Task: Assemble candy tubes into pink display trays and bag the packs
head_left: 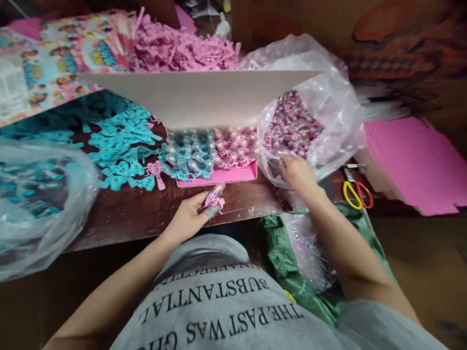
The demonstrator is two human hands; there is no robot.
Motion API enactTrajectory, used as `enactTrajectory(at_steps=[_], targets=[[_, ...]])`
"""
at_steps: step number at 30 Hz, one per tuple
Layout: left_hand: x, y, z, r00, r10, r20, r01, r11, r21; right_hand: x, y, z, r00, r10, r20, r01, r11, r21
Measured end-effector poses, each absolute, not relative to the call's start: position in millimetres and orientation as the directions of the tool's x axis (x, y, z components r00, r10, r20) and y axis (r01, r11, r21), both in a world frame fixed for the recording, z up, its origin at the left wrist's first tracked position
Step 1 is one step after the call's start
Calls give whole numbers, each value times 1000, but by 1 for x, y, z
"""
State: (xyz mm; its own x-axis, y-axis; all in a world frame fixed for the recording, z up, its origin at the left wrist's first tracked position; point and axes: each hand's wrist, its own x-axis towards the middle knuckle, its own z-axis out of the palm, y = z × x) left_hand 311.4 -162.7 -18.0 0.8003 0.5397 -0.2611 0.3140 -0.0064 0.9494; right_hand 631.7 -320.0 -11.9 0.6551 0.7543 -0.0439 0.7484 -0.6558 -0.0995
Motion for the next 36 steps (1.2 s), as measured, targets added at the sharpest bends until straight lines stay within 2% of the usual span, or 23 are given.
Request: enactTrajectory(at_steps=[2, 5, 7, 9, 12, 14, 18, 20, 21, 25, 28, 31, 33, 36], targets=[[314, -166, -18, 766, 588, -261, 299, 33, 954, 615, -331, -8, 599, 791, 127, 789, -556, -260], [318, -170, -11, 760, 575, -303, 257, 162, 953, 571, -342, 6, 425, 833, 355, 793, -153, -590], [319, -172, -5, 769, 535, -349, 257, 241, 936, 541, -340, 11, 277, 886, 373, 707, 75, -704], [319, -173, 0, 778, 504, -375, 260, 285, 923, 519, -333, 11, 183, 914, 362, 636, 171, -753], [315, -174, 2, 809, 465, -360, 247, 286, 926, 503, -321, 7, 144, 920, 365, 607, 209, -767], [312, -173, -1, 824, 478, -306, 222, 225, 949, 498, -318, 5, 161, 934, 318, 587, 168, -792], [303, -168, -8, 812, 552, -189, 253, -41, 967, 491, -317, 4, 260, 965, -29, 401, -135, -906], [299, -165, -11, 821, 545, -171, 286, -133, 949, 491, -318, 4, 275, 951, -138, 336, -230, -914], [298, -163, -11, 826, 539, -166, 292, -157, 943, 492, -318, 4, 275, 951, -143, 330, -233, -915], [297, -161, -10, 846, 511, -154, 313, -241, 919, 497, -316, 9, 253, 967, -19, 384, -119, -916], [299, -166, -4, 886, 446, -129, 304, -346, 888, 498, -314, 16, 151, 986, 71, 487, -11, -873], [299, -164, 5, 888, 460, 19, 259, -532, 806, 507, -314, 26, 161, 977, 141, 574, 24, -818], [299, -157, 11, 831, 519, 203, 259, -682, 684, 521, -313, 32, 254, 946, 202, 692, -32, -721], [299, -138, 20, 735, 559, 383, 328, -788, 521, 546, -304, 39, 256, 942, 217, 875, -131, -466]])
